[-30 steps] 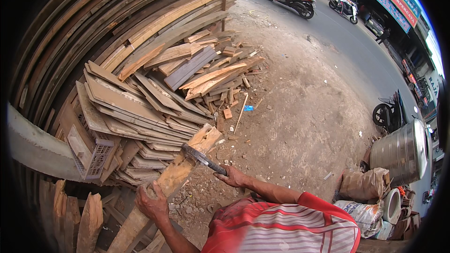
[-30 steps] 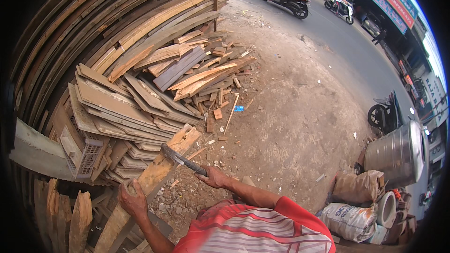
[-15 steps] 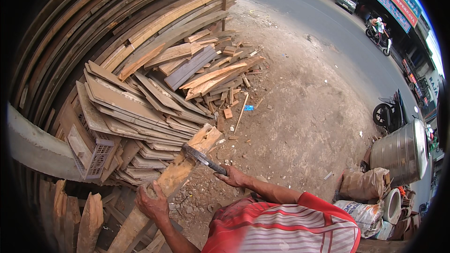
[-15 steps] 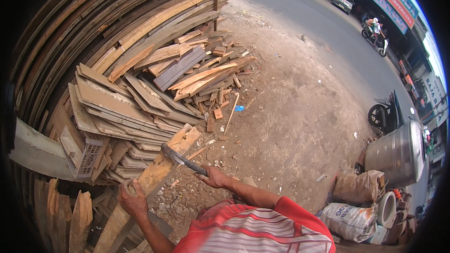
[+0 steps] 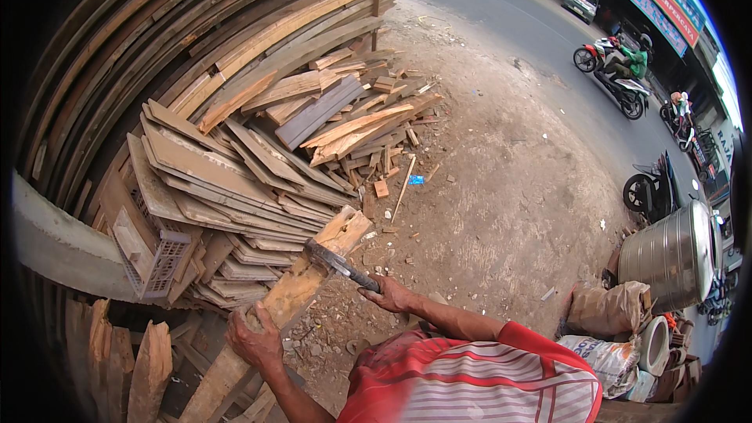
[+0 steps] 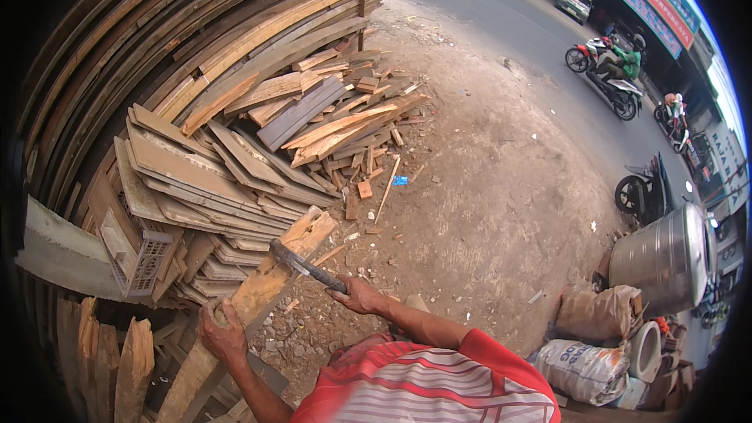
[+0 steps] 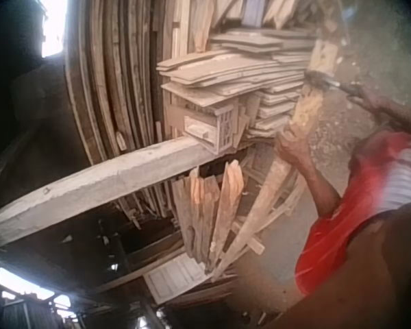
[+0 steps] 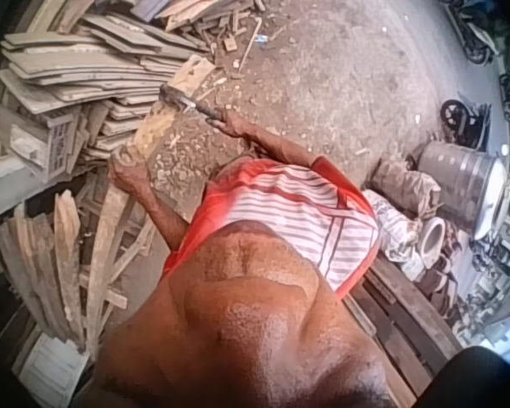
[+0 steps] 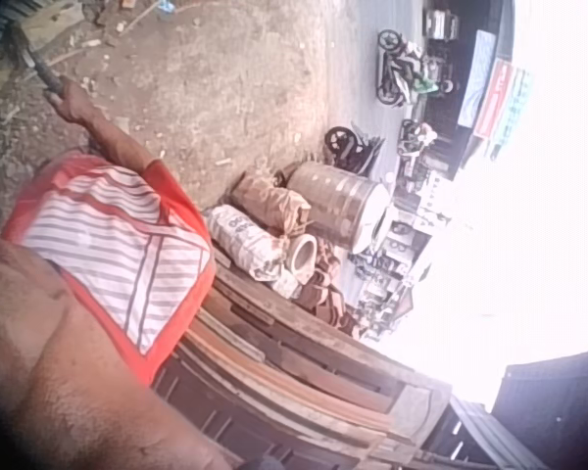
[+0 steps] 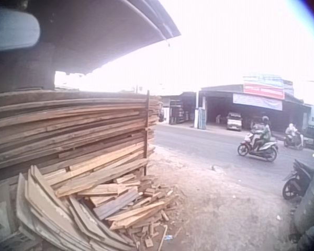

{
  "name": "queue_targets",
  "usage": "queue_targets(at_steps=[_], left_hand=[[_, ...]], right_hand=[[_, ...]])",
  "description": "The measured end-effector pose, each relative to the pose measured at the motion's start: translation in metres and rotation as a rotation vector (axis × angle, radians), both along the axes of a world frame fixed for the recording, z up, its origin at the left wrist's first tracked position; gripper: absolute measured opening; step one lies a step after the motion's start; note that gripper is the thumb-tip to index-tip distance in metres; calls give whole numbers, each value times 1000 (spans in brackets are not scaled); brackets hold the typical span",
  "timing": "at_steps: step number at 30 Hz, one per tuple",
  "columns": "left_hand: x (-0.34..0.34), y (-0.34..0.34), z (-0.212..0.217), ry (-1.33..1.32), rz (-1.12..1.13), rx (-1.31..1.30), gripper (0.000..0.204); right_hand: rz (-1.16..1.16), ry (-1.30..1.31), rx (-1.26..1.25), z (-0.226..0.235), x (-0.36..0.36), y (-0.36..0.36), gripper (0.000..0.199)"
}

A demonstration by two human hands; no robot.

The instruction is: The person uses a hammer to strike and break apart wooden planks and beams in an outdoor workshop. They repeatedly lift and reposition pieces of wood, then hammer them to separate sections or remove nails. The work area contains stacked lumber, doors, and scattered debris.

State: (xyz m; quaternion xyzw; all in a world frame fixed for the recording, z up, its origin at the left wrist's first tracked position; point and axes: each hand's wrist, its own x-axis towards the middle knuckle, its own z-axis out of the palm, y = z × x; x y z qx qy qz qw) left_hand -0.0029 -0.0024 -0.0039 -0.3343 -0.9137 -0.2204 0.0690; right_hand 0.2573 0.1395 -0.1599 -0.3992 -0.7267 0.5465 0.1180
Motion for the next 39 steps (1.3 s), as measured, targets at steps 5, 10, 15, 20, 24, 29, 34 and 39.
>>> queue_targets(at_steps=[5, 10, 15, 20, 24, 29, 34, 39], left_hand=[[-2, -1, -4, 6, 6, 12, 58], [1, 0, 1, -10, 5, 12, 58], [3, 1, 1, 14, 9, 12, 55], [2, 0, -1, 39, 0, 16, 53], [1, 0, 1, 85, -33, 30, 54], [4, 3, 9, 40, -51, 35, 53], [2, 1, 5, 49, -42, 30, 53], [2, 1, 6, 23, -48, 21, 56]], right_hand=[[4, 4, -14, -1, 0, 1, 47], [-2, 21, -1, -4, 0, 0, 47], [5, 0, 17, -11, 1, 1, 46], [24, 4, 20, -8, 1, 2, 48], [22, 13, 8, -3, 1, 2, 46], [26, 22, 23, -6, 1, 2, 46], [13, 23, 3, -4, 0, 1, 44], [5, 28, -3, -3, 0, 1, 44]])
